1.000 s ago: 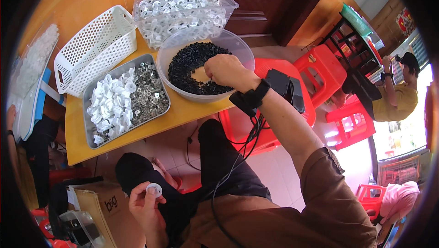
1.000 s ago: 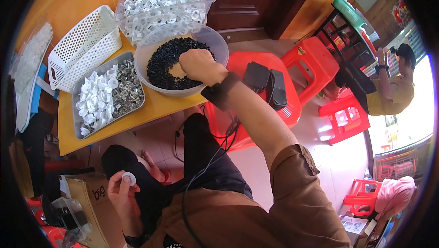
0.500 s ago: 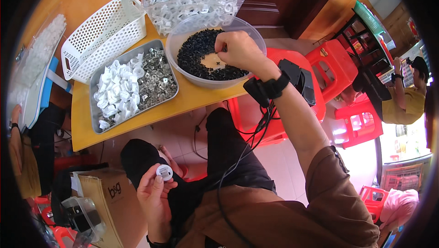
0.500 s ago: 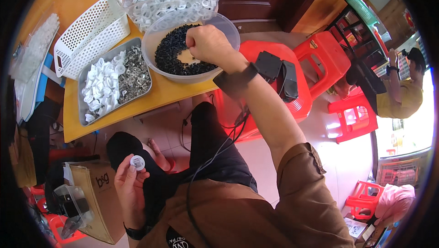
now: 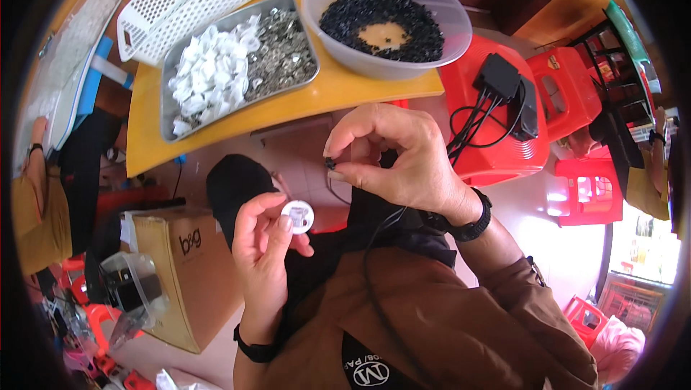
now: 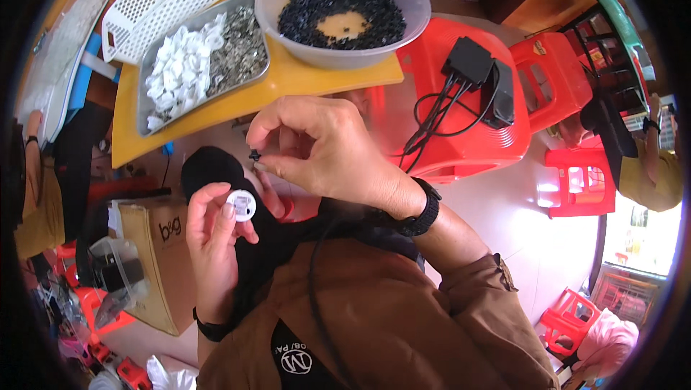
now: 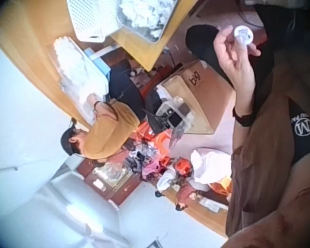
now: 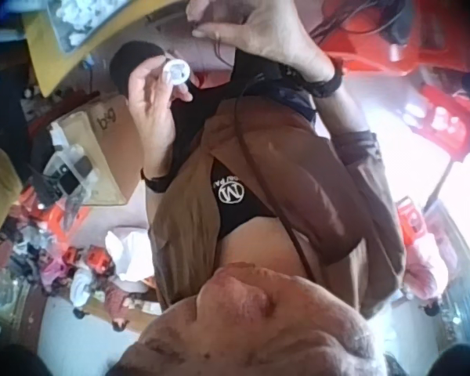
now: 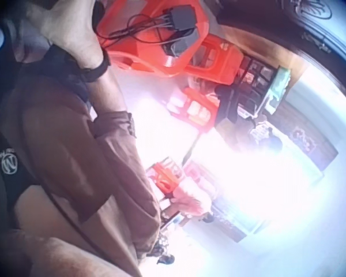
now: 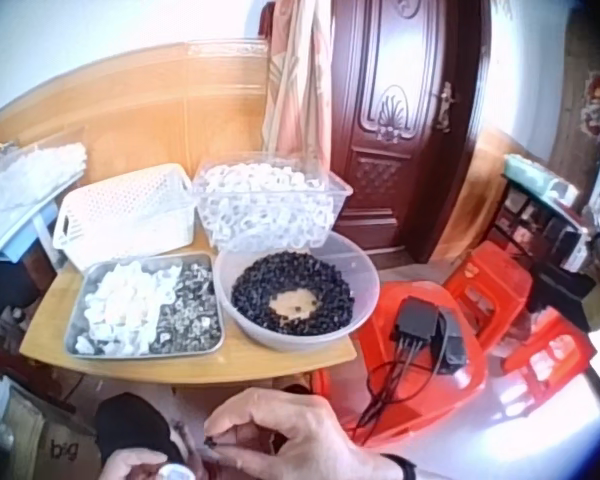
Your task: Manually assemble small shoe components by inserting black studs into plastic circular bases.
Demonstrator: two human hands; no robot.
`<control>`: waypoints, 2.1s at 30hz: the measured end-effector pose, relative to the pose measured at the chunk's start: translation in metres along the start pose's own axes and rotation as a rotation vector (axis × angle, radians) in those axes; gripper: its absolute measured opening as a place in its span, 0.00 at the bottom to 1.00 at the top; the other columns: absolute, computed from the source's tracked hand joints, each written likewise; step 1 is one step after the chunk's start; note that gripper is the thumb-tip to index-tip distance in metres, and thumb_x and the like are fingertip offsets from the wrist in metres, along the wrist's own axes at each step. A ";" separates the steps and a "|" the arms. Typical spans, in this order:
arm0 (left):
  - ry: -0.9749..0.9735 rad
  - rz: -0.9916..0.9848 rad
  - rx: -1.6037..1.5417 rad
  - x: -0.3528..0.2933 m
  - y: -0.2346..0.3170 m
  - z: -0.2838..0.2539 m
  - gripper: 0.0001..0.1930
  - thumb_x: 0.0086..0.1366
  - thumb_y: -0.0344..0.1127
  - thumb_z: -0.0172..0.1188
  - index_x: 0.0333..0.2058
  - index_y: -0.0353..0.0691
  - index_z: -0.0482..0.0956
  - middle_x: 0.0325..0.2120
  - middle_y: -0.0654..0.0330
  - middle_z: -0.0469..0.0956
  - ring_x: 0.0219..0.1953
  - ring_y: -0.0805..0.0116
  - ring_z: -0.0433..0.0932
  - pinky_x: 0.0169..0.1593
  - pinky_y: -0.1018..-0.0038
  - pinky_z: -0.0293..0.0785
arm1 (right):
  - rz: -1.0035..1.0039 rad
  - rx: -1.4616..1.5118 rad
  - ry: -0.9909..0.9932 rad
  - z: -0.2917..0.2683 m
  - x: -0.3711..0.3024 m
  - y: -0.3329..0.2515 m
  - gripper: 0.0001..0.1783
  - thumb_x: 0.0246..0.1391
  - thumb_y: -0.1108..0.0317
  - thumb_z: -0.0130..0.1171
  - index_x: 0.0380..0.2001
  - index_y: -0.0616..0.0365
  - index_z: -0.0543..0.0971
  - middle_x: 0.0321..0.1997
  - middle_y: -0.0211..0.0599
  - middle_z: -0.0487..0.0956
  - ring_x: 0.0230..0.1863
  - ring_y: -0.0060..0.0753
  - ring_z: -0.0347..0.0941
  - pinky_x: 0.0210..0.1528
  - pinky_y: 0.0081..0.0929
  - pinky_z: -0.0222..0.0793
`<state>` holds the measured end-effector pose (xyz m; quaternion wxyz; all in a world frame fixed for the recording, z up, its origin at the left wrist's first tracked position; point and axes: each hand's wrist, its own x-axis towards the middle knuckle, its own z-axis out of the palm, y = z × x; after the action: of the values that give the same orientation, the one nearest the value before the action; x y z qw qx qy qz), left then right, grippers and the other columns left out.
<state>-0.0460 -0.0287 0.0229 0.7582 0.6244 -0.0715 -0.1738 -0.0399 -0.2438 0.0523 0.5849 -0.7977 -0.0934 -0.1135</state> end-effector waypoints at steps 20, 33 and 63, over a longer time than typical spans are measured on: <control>-0.027 0.068 0.034 -0.009 -0.002 -0.003 0.06 0.62 0.24 0.57 0.38 0.29 0.74 0.39 0.57 0.70 0.35 0.70 0.77 0.37 0.76 0.79 | -0.559 -0.310 0.015 0.048 -0.019 -0.002 0.18 0.35 0.76 0.60 0.37 0.58 0.78 0.29 0.32 0.75 0.27 0.30 0.75 0.23 0.24 0.72; 0.032 0.185 0.126 -0.007 -0.007 -0.005 0.05 0.63 0.23 0.56 0.37 0.29 0.73 0.39 0.57 0.71 0.33 0.72 0.76 0.36 0.78 0.78 | -0.449 -0.232 -0.005 0.053 -0.021 0.002 0.15 0.39 0.79 0.65 0.34 0.57 0.79 0.32 0.34 0.77 0.27 0.31 0.75 0.23 0.22 0.71; 0.011 0.111 0.071 -0.010 -0.009 -0.007 0.06 0.63 0.25 0.55 0.38 0.30 0.73 0.38 0.56 0.73 0.34 0.71 0.78 0.36 0.76 0.79 | -0.268 -0.130 -0.039 0.050 -0.031 0.006 0.09 0.42 0.78 0.65 0.31 0.59 0.79 0.31 0.35 0.76 0.27 0.28 0.75 0.27 0.23 0.71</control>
<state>-0.0543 -0.0206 0.0137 0.7444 0.6469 -0.1079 -0.1251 -0.0644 -0.1985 0.0235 0.5095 -0.8164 -0.2028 -0.1808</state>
